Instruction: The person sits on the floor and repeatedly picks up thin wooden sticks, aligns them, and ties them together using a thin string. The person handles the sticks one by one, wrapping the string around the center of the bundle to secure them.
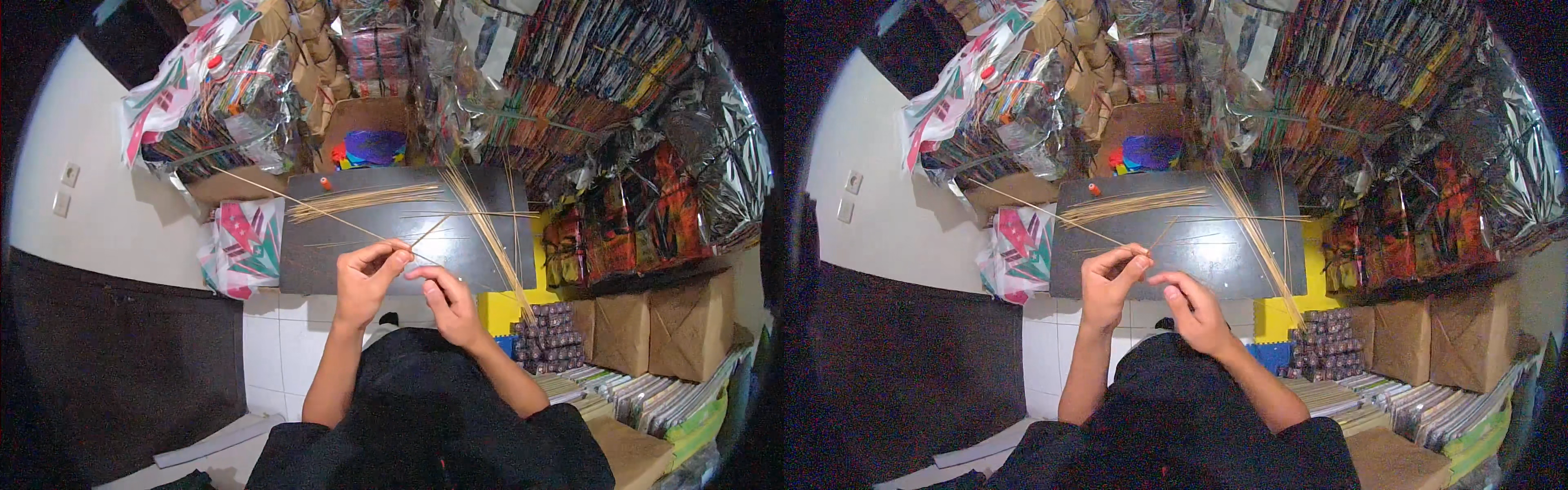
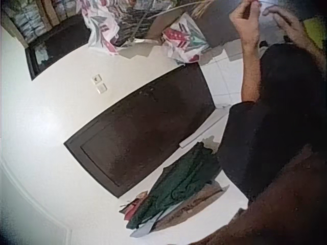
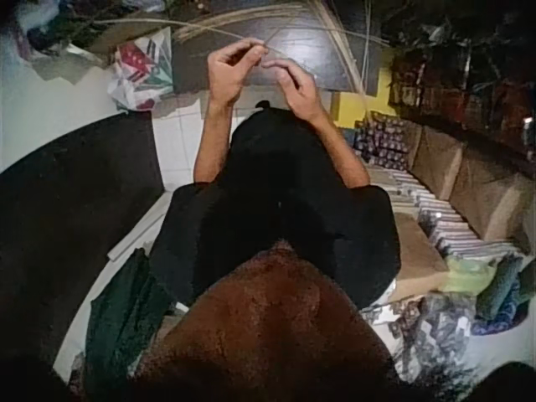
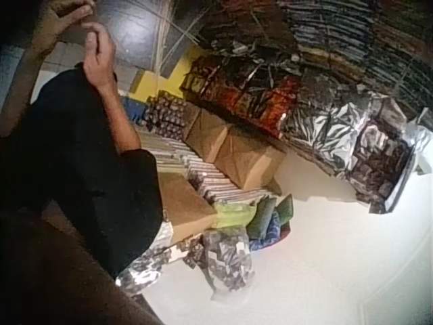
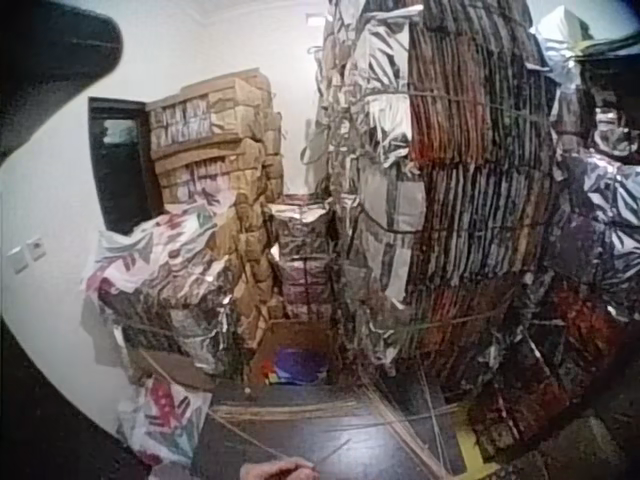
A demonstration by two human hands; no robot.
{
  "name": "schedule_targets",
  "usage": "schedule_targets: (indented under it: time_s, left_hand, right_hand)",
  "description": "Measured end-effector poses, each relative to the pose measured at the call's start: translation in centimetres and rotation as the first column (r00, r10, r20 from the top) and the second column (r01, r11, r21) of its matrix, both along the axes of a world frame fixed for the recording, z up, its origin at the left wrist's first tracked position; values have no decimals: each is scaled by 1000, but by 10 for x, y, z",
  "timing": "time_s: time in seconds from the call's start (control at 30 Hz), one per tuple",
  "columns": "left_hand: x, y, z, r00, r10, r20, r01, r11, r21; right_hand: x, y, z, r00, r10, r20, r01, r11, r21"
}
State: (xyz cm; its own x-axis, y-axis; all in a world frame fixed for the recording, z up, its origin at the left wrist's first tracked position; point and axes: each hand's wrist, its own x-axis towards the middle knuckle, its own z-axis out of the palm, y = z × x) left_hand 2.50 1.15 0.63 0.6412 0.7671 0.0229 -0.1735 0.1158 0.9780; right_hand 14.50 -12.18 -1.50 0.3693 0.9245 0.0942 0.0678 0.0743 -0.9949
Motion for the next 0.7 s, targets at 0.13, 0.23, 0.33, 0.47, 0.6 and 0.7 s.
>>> schedule_targets:
  time_s: [0.13, 0.23, 0.33, 0.47, 0.6, 0.7]
  left_hand:
    - [0, 2, -8, 999, 13, -46, -11, 999, 32]
    - [2, 0, -10, 996, 11, -86, -5, 997, 80]
    - [4, -1, -14, 992, 6, -126, 13, 989, 146]
    - [7, -3, -18, 980, -19, -199, 76, 957, 281]
    - [6, -5, -20, 978, -58, -201, 122, 939, 322]
    - [5, -5, -20, 972, -65, -227, 143, 926, 349]
  right_hand:
    - [-4, -4, 13, 1000, -1, 11, 2, 1000, -23]
    - [-6, -5, 19, 1000, -8, 11, 8, 999, -34]
    - [-4, -6, 23, 1000, 0, 17, 1, 998, -65]
    - [-5, -4, 25, 1000, -12, 4, 12, 999, -29]
    - [-2, -1, 23, 998, 16, 63, -15, 1000, -17]
    - [-3, 4, 28, 999, 33, 17, -33, 999, -6]
